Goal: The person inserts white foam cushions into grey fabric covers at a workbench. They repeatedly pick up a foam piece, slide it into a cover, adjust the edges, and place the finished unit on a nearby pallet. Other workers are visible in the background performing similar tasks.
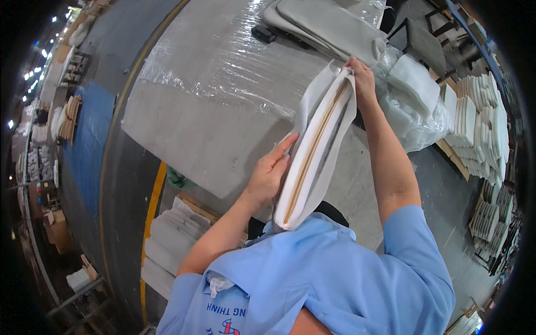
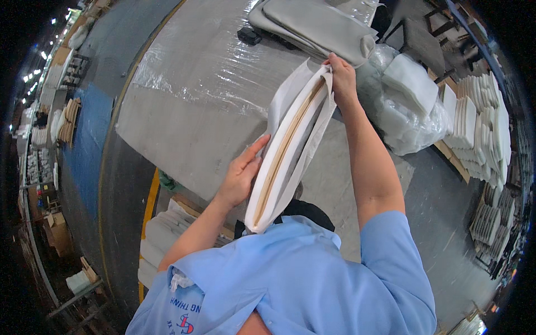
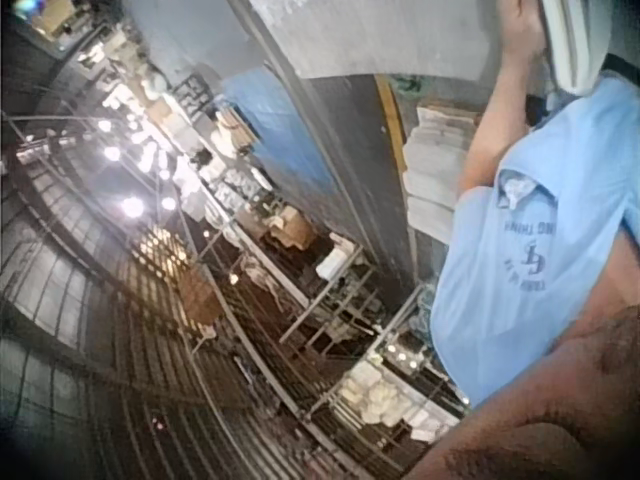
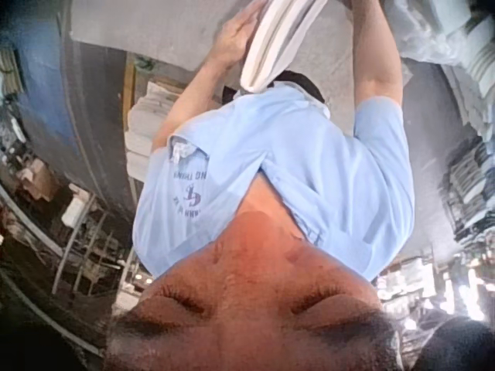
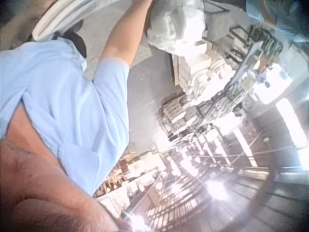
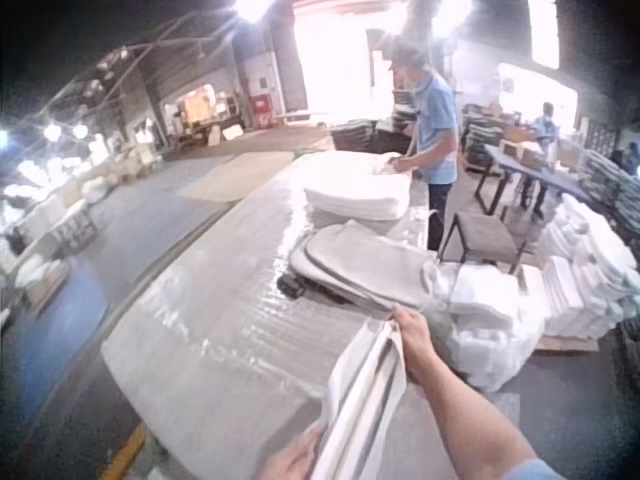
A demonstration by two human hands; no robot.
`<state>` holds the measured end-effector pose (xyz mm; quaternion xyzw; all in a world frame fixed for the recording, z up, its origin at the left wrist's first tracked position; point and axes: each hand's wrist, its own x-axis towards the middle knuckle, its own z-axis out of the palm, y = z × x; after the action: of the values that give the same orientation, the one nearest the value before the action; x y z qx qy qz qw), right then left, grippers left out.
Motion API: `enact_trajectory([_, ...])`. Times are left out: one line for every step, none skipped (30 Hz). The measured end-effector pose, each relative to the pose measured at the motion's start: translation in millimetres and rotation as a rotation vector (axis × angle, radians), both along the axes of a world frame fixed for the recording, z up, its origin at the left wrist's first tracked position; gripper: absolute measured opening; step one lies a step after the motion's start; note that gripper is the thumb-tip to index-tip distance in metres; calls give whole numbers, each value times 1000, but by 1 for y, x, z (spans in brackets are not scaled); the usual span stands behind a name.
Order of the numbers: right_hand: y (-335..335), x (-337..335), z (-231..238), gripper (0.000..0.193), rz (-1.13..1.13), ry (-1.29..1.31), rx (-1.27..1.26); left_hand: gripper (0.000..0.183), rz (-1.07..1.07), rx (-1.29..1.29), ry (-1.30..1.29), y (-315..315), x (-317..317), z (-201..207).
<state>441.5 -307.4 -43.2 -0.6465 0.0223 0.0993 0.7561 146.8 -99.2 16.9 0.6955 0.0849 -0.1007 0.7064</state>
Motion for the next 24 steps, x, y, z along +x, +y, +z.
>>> enact_trajectory([4, 1, -1, 38, -15, 0, -9, 52, 16, -42, 16, 2, 2, 0])
enact_trajectory([10, 4, -1, 39, -32, -9, -22, 51, 33, -78, 26, 7, 6, 0])
enact_trajectory([17, 6, 0, 40, -47, -18, -34, 49, 57, -145, 12, 13, 11, -1])
enact_trajectory([24, 7, 0, 40, -60, -27, -44, 48, 81, -127, -2, 18, 14, -1])
enact_trajectory([26, 9, -1, 42, -71, -4, -33, 47, 98, -108, -17, 22, 19, 4])
enact_trajectory([24, 12, -3, 42, -82, -9, -36, 46, 110, -91, -35, 24, 22, 10])
enact_trajectory([23, 14, -6, 42, -93, -14, -37, 44, 107, -104, -9, 26, 23, 17])
enact_trajectory([29, 16, -5, 42, -89, -15, -33, 44, 134, -85, -28, 28, 19, 17])
enact_trajectory([34, 15, -5, 42, -74, -15, -34, 44, 158, -65, -47, 28, 16, 15])
enact_trajectory([38, 14, -5, 42, -51, -15, -8, 44, 179, -45, -66, 27, 13, 15])
enact_trajectory([33, 15, -7, 43, -50, -21, 5, 44, 167, -103, -14, 23, 15, 16])
enact_trajectory([26, 17, -7, 43, -55, -27, 19, 44, 157, -33, -10, 20, 13, 19])
enact_trajectory([20, 17, -10, 43, -54, -75, -21, 44, 141, 37, -8, 15, 8, 23])
enact_trajectory([24, 12, -11, 44, -70, -97, -61, 44, 132, 112, -9, 8, 6, 29])
enact_trajectory([29, 9, -9, 46, -68, -174, -160, 46, 121, 163, -65, 9, -1, 18])
enact_trajectory([25, 8, -9, 48, -99, -253, -275, 46, 101, 148, -97, 6, -3, 14])
enact_trajectory([18, 8, -11, 49, -86, -239, -225, 47, 67, 126, -140, 1, -1, 13])
enact_trajectory([13, 7, -11, 50, -65, -222, -172, 48, 38, 107, -175, -3, 7, 14])
enact_trajectory([19, 2, -8, 51, -18, -185, -167, 50, 22, 188, -202, -7, 19, 18])
enact_trajectory([21, -4, -5, 53, 25, -144, -164, 51, 3, 266, -229, -12, 31, 23])
enact_trajectory([20, -9, 0, 54, 72, -152, -102, 53, -13, 346, -256, -16, 44, 27])
enact_trajectory([19, -14, 5, 55, 126, -162, -38, 54, -9, 387, -277, -20, 58, 26])
enact_trajectory([16, -19, 8, 53, 145, -139, 44, 55, -4, 424, -298, -26, 76, 21])
enact_trajectory([10, -23, 9, 52, 161, -113, 125, 57, -2, 458, -317, -33, 95, 21])
